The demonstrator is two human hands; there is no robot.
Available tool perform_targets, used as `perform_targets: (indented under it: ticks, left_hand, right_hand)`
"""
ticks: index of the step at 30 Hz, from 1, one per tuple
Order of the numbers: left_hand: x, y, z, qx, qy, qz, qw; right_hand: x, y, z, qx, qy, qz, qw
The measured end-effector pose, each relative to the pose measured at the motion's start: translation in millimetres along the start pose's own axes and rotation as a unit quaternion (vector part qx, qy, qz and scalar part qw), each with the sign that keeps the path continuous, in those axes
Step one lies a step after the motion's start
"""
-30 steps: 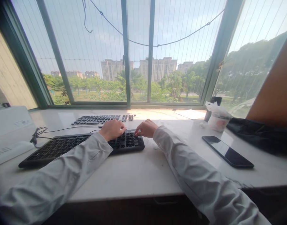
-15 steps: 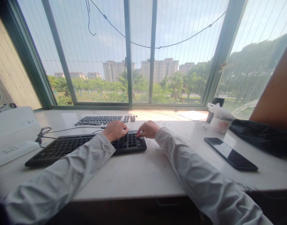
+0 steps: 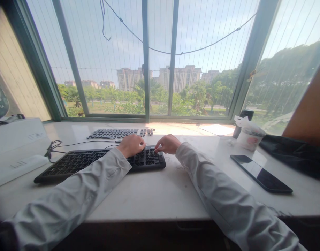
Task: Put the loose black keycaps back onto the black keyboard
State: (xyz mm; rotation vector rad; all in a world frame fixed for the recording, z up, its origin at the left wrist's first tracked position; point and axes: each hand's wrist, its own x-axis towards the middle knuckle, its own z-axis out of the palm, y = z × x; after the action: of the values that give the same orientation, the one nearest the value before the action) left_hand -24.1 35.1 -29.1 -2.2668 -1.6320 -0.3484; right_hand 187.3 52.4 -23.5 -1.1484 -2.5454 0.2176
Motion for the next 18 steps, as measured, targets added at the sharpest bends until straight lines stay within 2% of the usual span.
perform_targets:
  ticks: [5, 15, 18]
  left_hand:
    - [0.1, 0.2, 0.1, -0.005, -0.005, -0.001, 1.000]
    - [-0.1, 0.7, 0.6, -0.006, 0.011, 0.008, 1.000]
    - [-0.9, 1.0, -1.3, -0.013, 0.024, 0.028, 0.999]
  right_hand:
    - [-0.5, 0.5, 0.4, 0.004, -0.017, 0.001, 1.000]
    - [-0.6, -11.7, -1.5, -0.102, 0.006, -0.027, 0.994]
    - [-1.3, -10.9, -2.8, -0.126, -0.009, -0.054, 0.991]
